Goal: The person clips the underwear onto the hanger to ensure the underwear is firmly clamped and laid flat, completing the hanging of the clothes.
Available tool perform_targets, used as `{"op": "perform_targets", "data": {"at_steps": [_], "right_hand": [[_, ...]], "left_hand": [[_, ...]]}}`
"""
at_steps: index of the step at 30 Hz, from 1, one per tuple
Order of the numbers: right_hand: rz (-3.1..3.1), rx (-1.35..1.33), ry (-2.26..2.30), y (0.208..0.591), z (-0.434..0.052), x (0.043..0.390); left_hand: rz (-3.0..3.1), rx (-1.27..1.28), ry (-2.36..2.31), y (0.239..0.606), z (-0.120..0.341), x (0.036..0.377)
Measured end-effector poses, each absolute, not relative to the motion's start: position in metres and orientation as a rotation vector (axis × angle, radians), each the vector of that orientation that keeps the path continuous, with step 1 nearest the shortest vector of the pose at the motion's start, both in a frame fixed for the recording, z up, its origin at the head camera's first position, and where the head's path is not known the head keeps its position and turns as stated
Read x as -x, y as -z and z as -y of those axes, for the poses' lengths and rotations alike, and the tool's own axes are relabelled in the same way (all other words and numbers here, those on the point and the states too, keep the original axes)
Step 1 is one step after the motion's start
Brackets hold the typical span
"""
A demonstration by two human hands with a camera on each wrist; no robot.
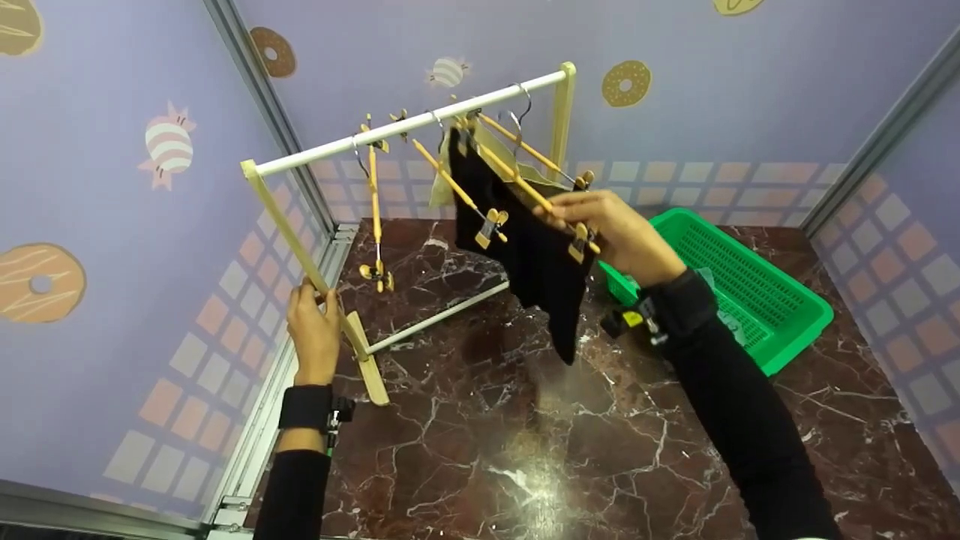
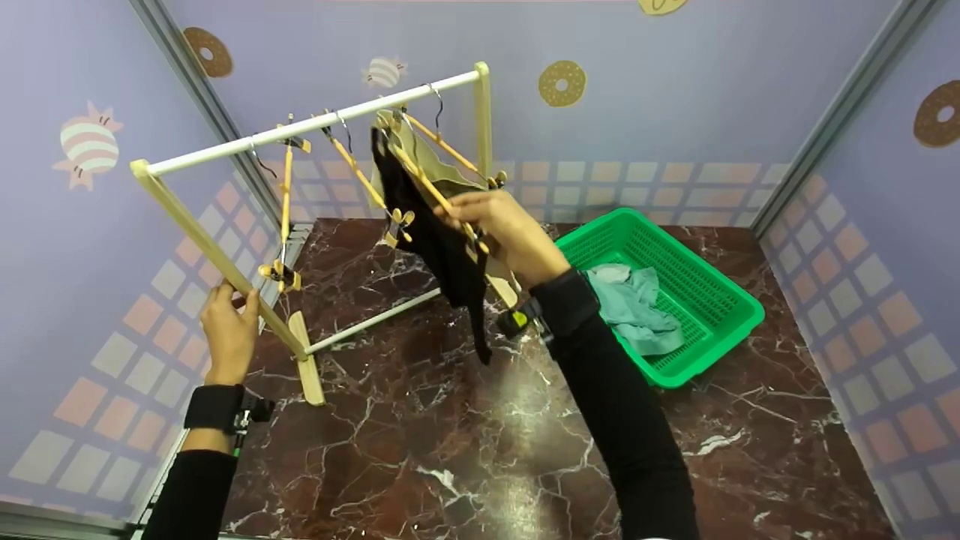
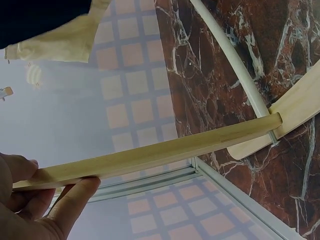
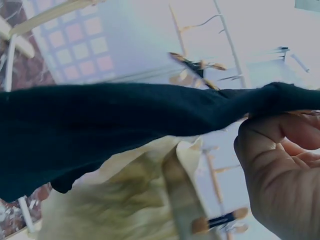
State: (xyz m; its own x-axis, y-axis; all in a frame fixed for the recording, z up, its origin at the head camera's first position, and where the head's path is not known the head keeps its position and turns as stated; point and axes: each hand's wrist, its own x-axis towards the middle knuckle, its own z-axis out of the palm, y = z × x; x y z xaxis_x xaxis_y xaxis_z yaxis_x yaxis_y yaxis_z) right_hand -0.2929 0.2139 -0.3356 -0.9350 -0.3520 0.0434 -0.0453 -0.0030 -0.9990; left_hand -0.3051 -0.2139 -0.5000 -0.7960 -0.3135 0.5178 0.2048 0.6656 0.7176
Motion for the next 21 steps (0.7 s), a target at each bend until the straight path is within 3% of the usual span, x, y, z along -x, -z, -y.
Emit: {"op": "perform_targets", "data": {"at_steps": [6, 21], "right_hand": [[-1.725, 0.163, 2.245, 0.31, -0.199, 0.309], [-1.754, 0.034, 2.252, 0.305, -0.193, 0.347]], "left_hand": [[2.236, -0.074, 1.059, 0.5, 0.214, 0.306], [2.25, -0.073, 1.063, 0.499, 0.216, 0.305]]}}
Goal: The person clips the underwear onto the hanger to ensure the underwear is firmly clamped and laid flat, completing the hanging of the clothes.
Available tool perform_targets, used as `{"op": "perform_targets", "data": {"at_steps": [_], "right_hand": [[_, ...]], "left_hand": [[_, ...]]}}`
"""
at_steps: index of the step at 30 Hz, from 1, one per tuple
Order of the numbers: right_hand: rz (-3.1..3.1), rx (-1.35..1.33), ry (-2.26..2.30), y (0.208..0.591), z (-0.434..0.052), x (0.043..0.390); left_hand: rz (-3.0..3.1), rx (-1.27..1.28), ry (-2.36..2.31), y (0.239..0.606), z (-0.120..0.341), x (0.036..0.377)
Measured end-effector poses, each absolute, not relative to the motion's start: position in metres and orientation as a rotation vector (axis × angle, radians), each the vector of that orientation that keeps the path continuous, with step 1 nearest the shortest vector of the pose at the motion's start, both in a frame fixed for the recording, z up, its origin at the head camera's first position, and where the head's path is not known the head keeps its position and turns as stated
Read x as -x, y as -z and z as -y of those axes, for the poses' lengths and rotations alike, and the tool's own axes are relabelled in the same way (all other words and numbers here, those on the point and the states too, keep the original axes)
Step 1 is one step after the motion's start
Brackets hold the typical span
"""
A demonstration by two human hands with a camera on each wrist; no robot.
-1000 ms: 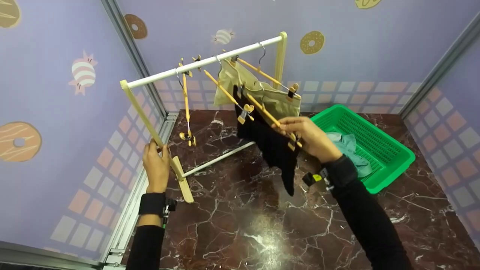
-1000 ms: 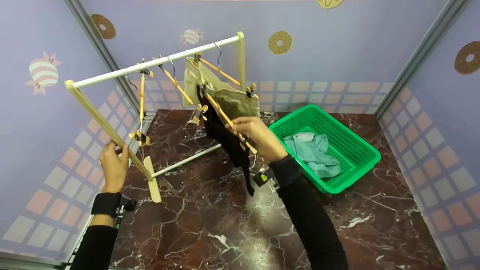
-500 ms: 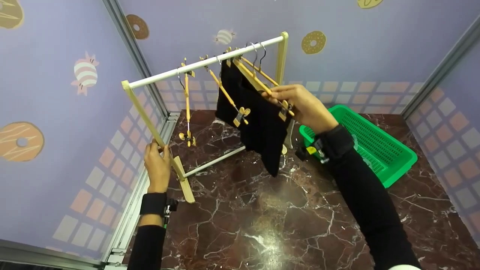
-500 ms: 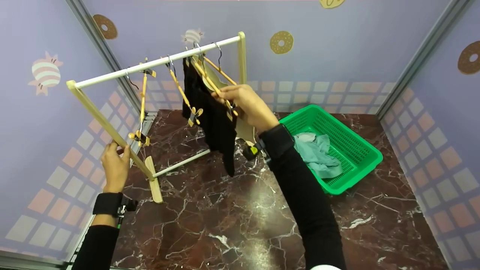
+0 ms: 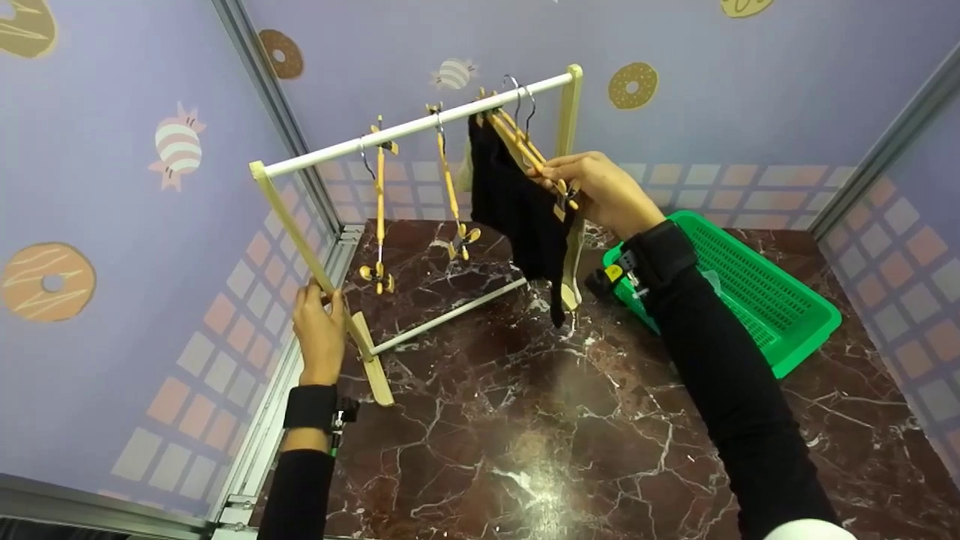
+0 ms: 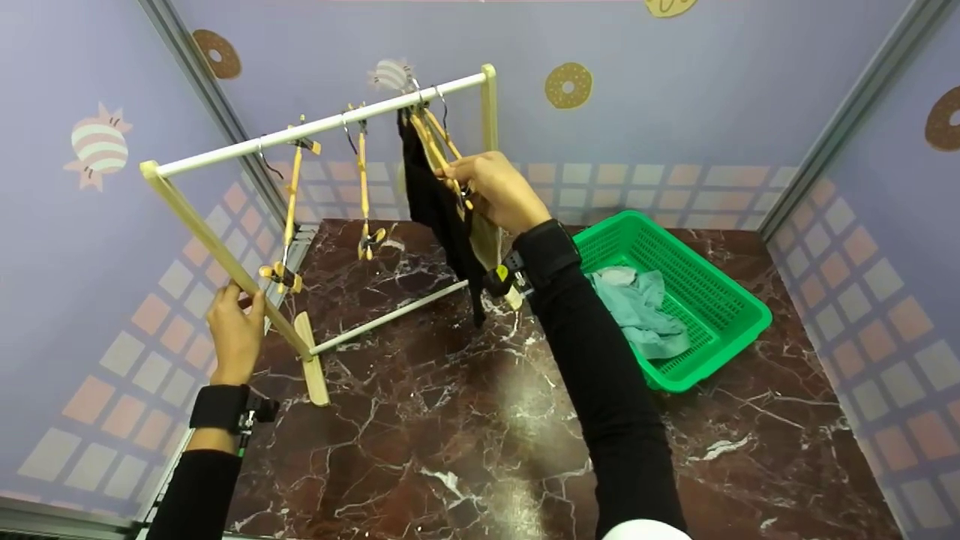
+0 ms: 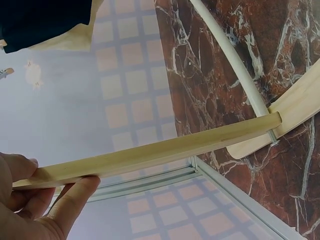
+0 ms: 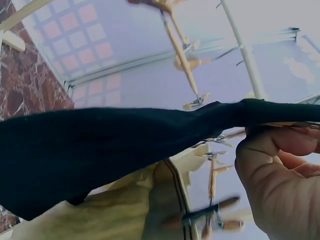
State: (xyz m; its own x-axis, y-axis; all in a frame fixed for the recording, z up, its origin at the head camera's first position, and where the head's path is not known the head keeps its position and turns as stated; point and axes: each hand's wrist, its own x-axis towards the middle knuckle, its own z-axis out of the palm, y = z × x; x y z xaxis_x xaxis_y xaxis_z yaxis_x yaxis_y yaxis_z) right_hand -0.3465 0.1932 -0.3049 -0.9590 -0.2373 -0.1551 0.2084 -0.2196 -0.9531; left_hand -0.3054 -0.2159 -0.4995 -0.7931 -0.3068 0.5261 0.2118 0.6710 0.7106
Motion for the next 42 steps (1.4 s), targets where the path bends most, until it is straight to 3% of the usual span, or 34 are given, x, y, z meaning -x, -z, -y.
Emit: {"op": "perform_targets", "data": {"at_steps": [9, 31, 42], "right_hand": [[-1.627, -0.001, 2.34, 0.308, -0.199, 0.358], [-2.218, -0.035, 1.8, 0.296, -0.188, 0.371], [-2.467, 0.183, 1.609, 0.306, -0.185, 0.367]], "left_hand": [[2.23, -0.067, 1.068, 0.5, 0.216, 0.306], [2.238, -0.061, 1.048, 0.502, 0.215, 0.306], [2.239, -0.064, 1.074, 0.503, 0.216, 0.306]]}}
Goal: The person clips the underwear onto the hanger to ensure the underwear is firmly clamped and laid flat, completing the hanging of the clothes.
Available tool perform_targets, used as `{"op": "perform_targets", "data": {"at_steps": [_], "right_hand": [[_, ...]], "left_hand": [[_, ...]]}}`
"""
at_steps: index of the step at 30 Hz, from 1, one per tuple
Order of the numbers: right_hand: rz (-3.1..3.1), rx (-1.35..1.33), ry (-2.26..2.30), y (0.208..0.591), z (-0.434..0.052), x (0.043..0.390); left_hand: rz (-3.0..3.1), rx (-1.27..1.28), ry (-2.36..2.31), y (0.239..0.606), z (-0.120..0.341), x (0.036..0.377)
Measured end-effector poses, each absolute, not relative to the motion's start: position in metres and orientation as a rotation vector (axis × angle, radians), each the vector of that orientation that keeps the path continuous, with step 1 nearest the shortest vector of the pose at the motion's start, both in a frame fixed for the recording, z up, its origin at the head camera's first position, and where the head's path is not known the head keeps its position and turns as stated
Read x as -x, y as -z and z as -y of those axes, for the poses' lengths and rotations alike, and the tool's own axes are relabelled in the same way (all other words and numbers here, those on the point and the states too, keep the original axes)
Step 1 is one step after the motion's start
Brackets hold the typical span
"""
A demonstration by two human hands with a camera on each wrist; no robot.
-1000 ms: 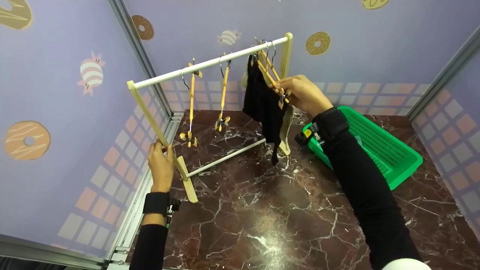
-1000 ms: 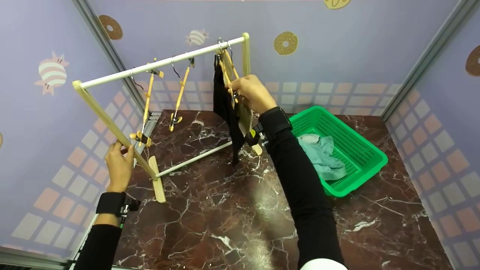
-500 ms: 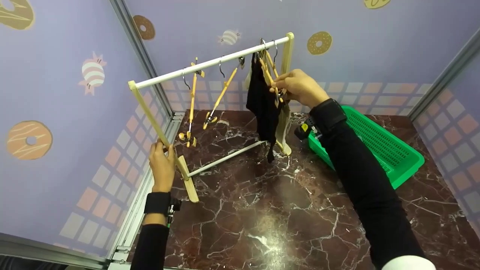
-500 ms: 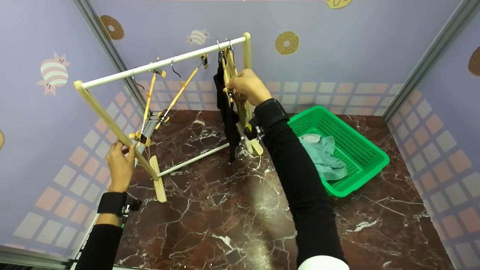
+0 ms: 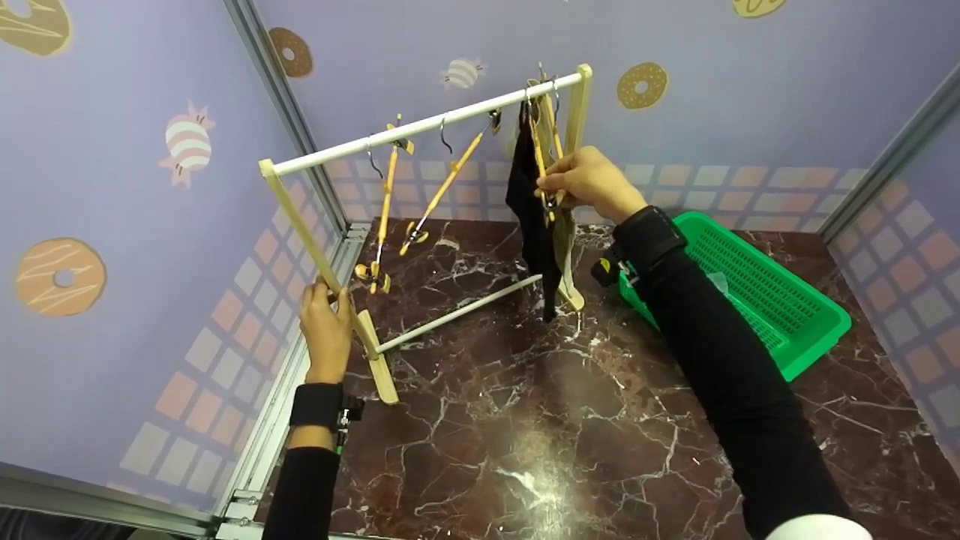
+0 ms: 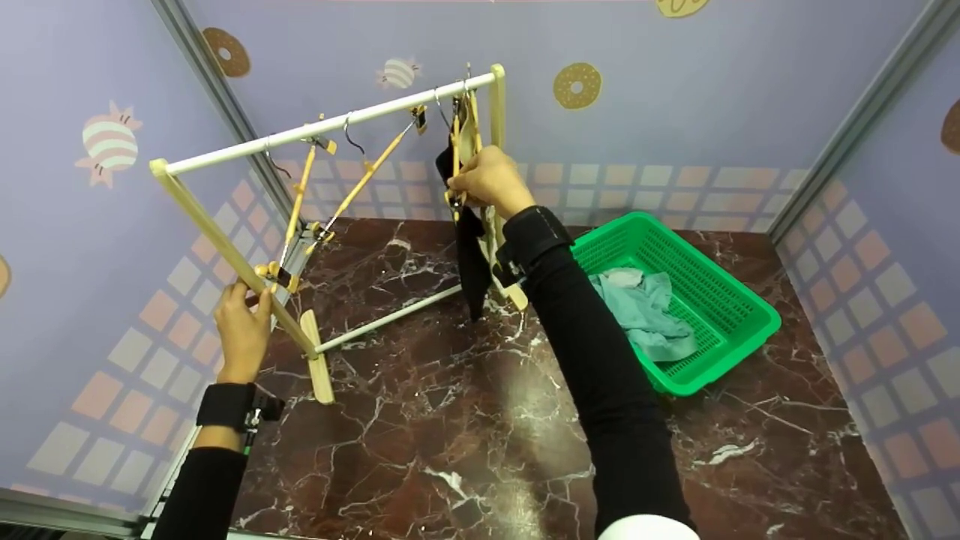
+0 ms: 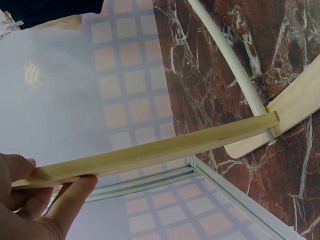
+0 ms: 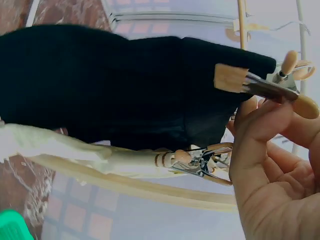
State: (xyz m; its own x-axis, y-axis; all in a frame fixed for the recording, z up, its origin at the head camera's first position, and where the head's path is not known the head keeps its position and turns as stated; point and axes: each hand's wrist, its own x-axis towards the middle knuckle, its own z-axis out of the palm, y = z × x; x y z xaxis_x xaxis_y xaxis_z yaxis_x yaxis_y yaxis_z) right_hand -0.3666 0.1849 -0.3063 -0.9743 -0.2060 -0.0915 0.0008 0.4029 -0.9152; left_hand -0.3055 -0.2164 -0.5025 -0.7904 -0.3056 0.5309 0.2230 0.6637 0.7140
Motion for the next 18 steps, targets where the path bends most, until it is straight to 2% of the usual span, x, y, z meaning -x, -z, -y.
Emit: {"op": "perform_targets", "data": {"at_steps": [11, 18], "right_hand": [[-2.602, 0.212, 1.65, 0.309, -0.195, 0.339], [-2.748, 0.228, 1.57, 0.34, -0.229, 0.311]], "left_hand": [[2.227, -0.06, 1.013, 0.505, 0.213, 0.306], [2.207, -0.075, 1.03, 0.504, 0.212, 0.307]]}}
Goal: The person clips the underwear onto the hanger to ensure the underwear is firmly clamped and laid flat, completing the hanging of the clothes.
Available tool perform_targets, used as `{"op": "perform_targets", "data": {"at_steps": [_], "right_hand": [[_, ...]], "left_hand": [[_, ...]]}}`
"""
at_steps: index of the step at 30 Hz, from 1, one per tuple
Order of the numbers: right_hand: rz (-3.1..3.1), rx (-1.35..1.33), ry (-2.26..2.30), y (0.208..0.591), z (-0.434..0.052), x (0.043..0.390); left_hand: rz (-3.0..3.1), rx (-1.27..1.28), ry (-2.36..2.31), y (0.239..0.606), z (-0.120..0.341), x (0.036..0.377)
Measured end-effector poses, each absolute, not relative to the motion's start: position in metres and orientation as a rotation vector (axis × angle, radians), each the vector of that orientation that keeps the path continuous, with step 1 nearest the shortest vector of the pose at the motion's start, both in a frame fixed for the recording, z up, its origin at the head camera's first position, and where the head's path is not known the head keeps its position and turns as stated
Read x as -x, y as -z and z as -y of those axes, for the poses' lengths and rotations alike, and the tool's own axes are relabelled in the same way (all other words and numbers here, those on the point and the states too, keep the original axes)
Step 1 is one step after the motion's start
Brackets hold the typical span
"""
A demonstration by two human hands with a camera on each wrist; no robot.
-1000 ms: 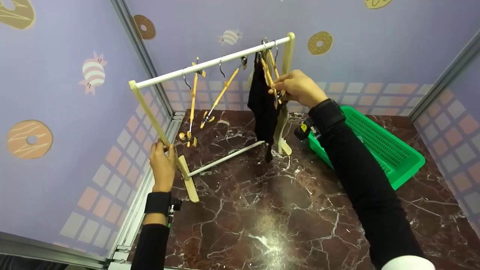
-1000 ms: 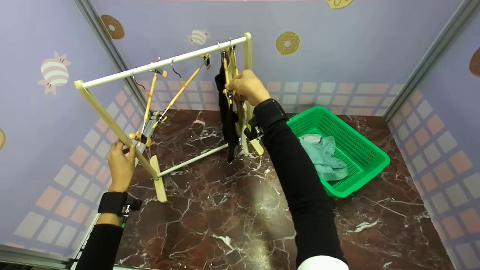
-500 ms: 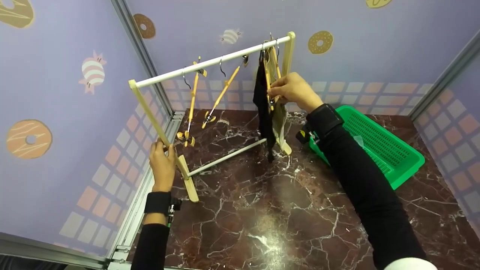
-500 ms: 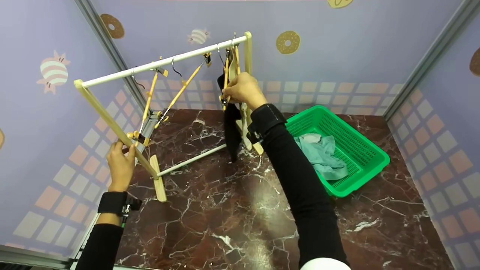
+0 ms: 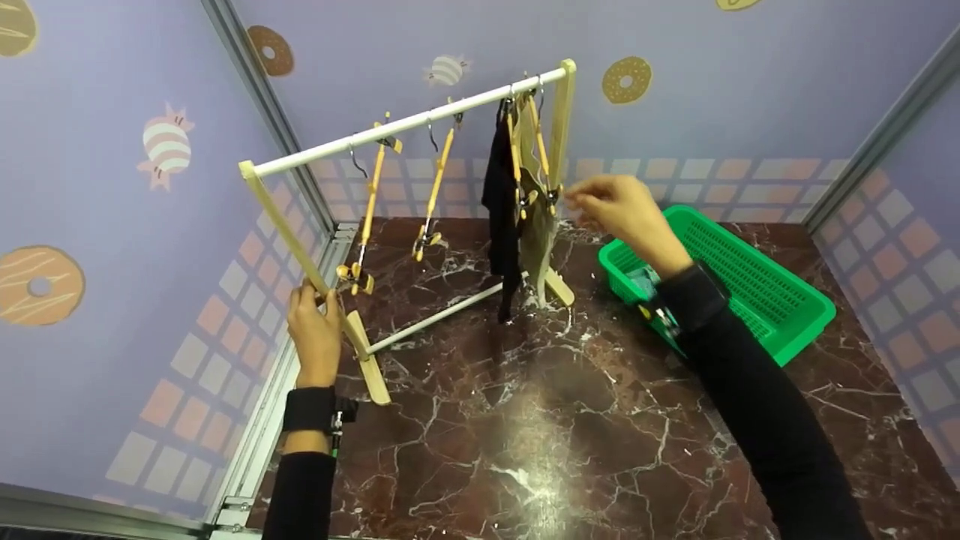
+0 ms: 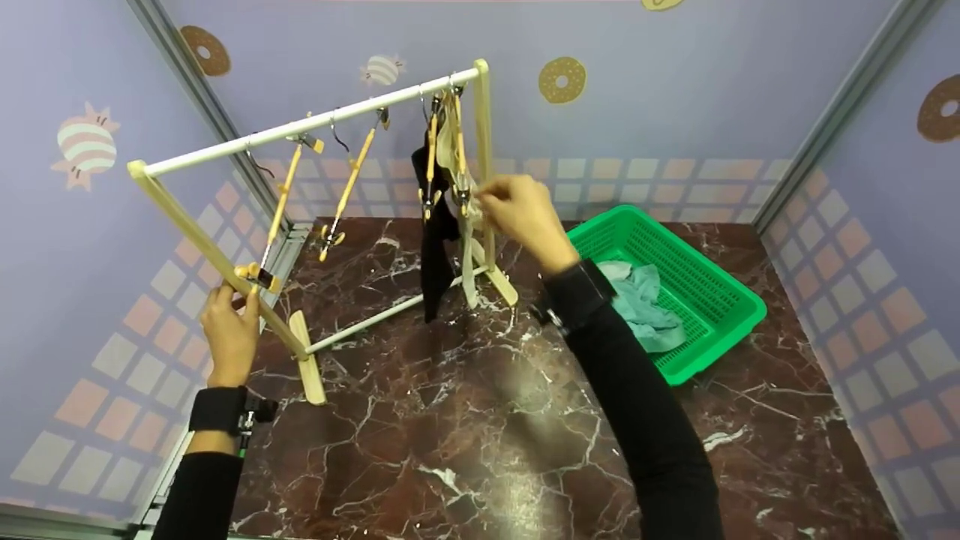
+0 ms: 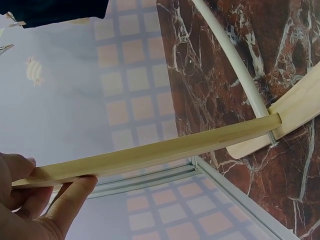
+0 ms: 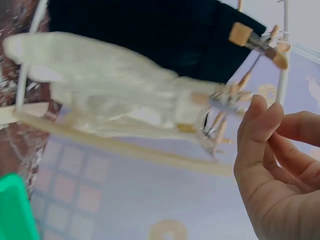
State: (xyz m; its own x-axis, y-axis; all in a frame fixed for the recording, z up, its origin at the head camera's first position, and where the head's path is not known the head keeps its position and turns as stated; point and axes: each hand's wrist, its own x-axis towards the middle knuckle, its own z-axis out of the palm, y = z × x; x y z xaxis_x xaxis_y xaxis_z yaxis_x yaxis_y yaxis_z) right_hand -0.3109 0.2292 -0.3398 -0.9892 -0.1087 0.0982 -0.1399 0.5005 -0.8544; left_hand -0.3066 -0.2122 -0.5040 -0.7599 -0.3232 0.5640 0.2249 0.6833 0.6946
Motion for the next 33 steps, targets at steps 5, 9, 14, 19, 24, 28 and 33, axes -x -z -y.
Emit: {"op": "perform_targets", "data": {"at_steps": [5, 9, 14, 19, 24, 28, 33], "right_hand": [[2.745, -0.234, -1.492, 0.387, -0.257, 0.282], [2.773, -0.211, -1.545, 0.427, -0.27, 0.26], [2.773, -0.16, -1.551, 0.47, -0.282, 0.229], [2.784, -0.036, -1.545, 0.507, -0.289, 0.199], [2.727, 0.111, -1.55, 0.542, -0.287, 0.181], [2.658, 0.224, -1.569, 0.567, -0.287, 0.169], [2.569, 0.405, -1.63, 0.594, -0.296, 0.146]], "left_hand": [[2.22, -0.083, 1.054, 0.504, 0.211, 0.307], [2.218, -0.088, 1.047, 0.504, 0.209, 0.307], [2.213, -0.074, 1.031, 0.506, 0.206, 0.308], [2.262, -0.097, 1.05, 0.505, 0.204, 0.308], [2.414, -0.177, 1.161, 0.493, 0.203, 0.299], [2.491, -0.22, 1.263, 0.49, 0.19, 0.281], [2.562, -0.176, 1.253, 0.516, 0.16, 0.255]]}}
